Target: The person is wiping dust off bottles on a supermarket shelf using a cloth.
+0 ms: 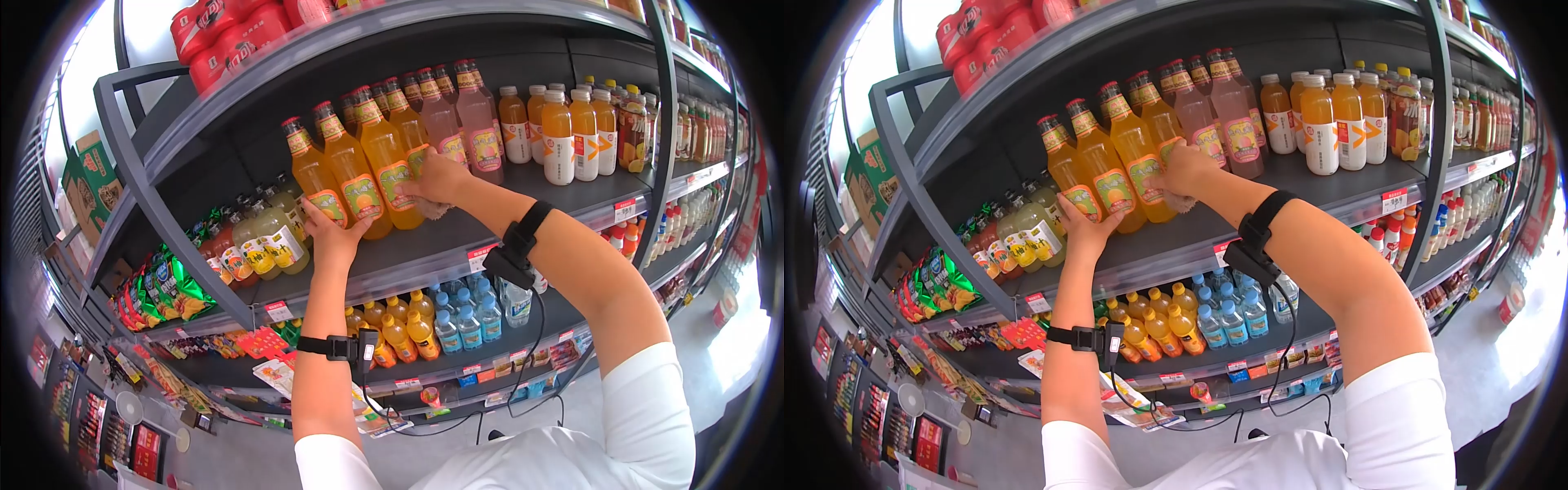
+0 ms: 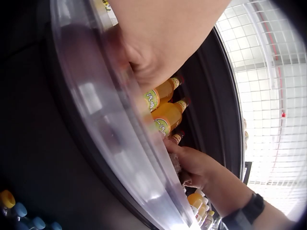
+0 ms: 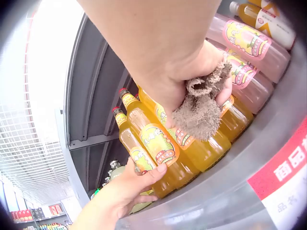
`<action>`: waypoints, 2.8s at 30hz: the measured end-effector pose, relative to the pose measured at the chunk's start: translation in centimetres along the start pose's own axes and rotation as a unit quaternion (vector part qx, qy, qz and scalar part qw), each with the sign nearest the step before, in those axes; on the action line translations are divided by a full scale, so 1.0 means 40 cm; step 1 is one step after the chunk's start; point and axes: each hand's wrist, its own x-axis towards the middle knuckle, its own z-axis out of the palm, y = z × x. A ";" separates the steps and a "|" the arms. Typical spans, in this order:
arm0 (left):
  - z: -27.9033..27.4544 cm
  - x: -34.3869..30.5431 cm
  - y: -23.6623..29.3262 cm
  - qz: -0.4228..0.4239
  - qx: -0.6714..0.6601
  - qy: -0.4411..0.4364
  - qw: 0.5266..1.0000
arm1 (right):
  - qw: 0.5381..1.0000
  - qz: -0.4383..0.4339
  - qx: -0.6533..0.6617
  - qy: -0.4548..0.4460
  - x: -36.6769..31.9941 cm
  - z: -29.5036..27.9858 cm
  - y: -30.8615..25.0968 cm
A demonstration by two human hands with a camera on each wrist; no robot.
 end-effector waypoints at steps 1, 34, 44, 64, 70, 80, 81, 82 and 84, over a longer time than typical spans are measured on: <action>-0.002 0.000 0.001 -0.004 -0.008 -0.002 1.000 | 1.000 -0.002 0.000 0.000 0.003 0.000 0.002; 0.010 0.013 -0.022 0.013 0.002 0.005 1.000 | 0.960 -0.216 -0.170 -0.042 -0.055 -0.042 0.171; -0.010 -0.008 -0.004 0.044 0.014 0.038 0.998 | 0.978 0.099 -0.135 0.127 0.001 -0.195 0.224; -0.019 -0.044 0.080 0.124 0.012 0.073 0.990 | 0.993 0.065 -0.048 0.087 0.097 -0.200 0.287; -0.001 -0.055 0.113 0.158 0.010 0.095 0.983 | 0.996 0.056 -0.045 0.062 0.090 -0.229 0.350; 0.060 -0.071 0.197 0.201 0.022 0.092 0.975 | 0.996 0.022 -0.066 0.054 -0.023 -0.282 0.307; 0.062 -0.076 0.205 0.205 0.021 0.088 0.975 | 0.997 0.020 -0.063 0.049 -0.028 -0.285 0.304; 0.064 -0.080 0.211 0.209 0.020 0.084 0.974 | 0.992 0.032 -0.080 0.095 -0.035 -0.284 0.301; 0.067 -0.082 0.214 0.212 0.022 0.081 0.974 | 0.974 0.055 -0.113 0.188 -0.063 -0.272 0.292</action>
